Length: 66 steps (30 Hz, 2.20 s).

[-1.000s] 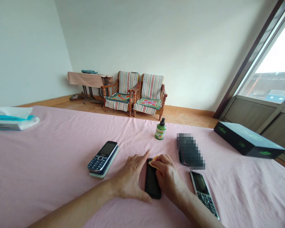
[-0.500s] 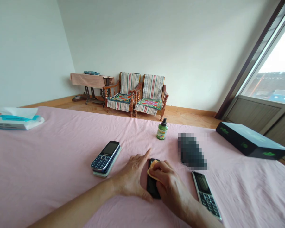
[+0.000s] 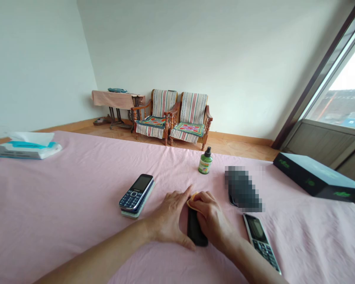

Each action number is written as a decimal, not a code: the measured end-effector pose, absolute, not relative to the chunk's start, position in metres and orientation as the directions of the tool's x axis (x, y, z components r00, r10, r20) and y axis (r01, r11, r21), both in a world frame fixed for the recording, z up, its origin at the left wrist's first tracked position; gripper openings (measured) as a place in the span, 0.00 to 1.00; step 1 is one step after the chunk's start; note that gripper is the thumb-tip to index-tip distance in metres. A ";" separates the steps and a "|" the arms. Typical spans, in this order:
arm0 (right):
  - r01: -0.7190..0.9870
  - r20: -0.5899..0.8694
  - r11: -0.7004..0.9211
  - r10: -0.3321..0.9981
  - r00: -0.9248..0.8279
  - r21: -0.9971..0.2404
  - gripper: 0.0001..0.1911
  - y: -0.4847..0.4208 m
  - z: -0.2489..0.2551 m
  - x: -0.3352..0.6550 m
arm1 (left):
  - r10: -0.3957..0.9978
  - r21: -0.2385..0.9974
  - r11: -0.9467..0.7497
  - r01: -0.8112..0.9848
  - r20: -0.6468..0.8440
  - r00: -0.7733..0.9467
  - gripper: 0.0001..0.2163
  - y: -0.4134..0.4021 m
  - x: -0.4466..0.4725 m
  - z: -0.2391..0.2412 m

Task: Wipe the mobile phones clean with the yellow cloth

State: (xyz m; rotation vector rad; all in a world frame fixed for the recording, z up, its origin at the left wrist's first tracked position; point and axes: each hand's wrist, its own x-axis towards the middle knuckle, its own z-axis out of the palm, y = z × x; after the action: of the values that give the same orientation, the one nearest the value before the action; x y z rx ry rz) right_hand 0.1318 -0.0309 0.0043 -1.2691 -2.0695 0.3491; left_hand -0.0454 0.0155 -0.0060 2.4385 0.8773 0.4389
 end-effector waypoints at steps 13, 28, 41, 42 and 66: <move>0.658 0.405 0.511 0.855 -0.324 -0.553 0.21 -0.070 -0.006 0.127 | 0.654 0.554 -0.682 0.478 0.169 0.737 0.64 0.018 -0.044 -0.009; 0.622 0.476 0.547 0.827 -0.298 -0.561 0.24 -0.070 -0.014 0.132 | 0.642 0.558 -0.679 0.476 0.137 0.755 0.62 0.017 -0.045 -0.003; 0.655 0.472 0.499 0.849 -0.237 -0.568 0.27 -0.063 -0.008 0.131 | 0.621 0.538 -0.700 0.469 0.134 0.772 0.59 0.016 -0.047 -0.001; 0.663 0.467 0.494 0.851 -0.238 -0.562 0.28 -0.062 -0.006 0.131 | 0.614 0.539 -0.703 0.463 0.132 0.778 0.59 0.016 -0.048 0.000; 0.747 0.341 0.587 0.803 -0.488 -0.312 0.13 -0.064 0.005 0.121 | 0.624 0.552 -0.704 0.447 0.182 0.760 0.58 0.018 -0.046 -0.001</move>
State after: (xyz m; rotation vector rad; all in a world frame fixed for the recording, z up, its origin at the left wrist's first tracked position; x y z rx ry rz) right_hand 0.1214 -0.0640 0.0046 -1.2389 -2.3670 0.1679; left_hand -0.0458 0.0182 -0.0010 2.4702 0.8070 0.4935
